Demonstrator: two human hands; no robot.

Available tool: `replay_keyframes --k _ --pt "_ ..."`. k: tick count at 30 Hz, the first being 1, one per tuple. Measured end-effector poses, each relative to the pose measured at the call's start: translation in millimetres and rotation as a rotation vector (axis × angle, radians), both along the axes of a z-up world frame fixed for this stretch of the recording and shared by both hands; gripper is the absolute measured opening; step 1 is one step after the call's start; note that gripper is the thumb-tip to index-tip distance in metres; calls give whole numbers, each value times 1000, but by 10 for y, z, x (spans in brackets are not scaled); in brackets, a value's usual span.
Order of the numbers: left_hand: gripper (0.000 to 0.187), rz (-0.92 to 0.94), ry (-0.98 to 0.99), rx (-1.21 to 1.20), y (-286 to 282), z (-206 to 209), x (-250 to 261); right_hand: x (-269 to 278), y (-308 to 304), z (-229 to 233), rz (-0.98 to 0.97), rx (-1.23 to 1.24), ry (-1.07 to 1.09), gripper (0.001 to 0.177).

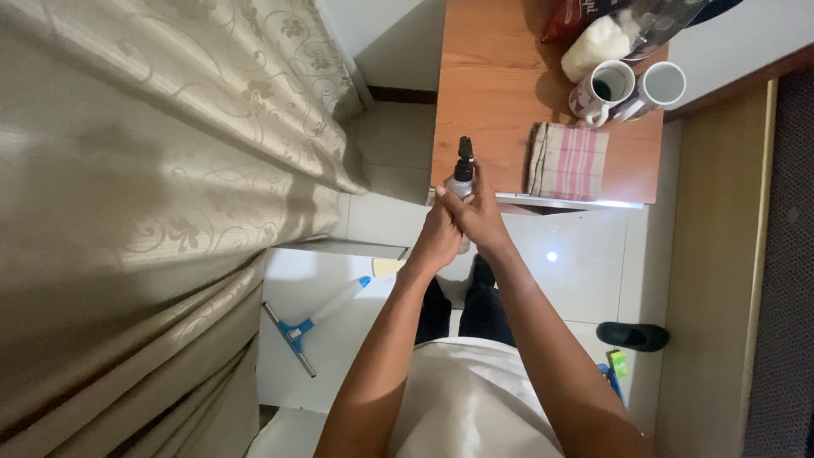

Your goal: The recorder folds a small striped cloth on a bedside table and then inspects a spray bottle.

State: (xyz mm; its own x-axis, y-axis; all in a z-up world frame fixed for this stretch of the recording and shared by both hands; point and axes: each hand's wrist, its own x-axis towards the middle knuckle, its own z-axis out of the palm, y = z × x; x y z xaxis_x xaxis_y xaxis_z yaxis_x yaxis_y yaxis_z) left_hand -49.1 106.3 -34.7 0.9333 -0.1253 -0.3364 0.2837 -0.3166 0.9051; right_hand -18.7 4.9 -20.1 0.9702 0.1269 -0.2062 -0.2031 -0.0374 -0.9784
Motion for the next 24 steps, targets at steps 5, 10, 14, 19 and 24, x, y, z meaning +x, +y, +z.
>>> replay_keyframes --k 5,10,14,19,24 --pt "49 45 18 -48 -16 247 1 2 -11 123 5 52 12 59" --pt "53 101 108 -89 -83 372 -6 5 -77 88 29 -3 2 64" --pt "47 87 -25 -71 -180 38 -67 0 -160 48 41 24 15 64" --pt "47 133 -49 -109 -275 55 -104 2 -254 44 71 68 1 65" --pt "49 148 47 -61 -389 315 -60 17 -375 98 87 18 -3 63"
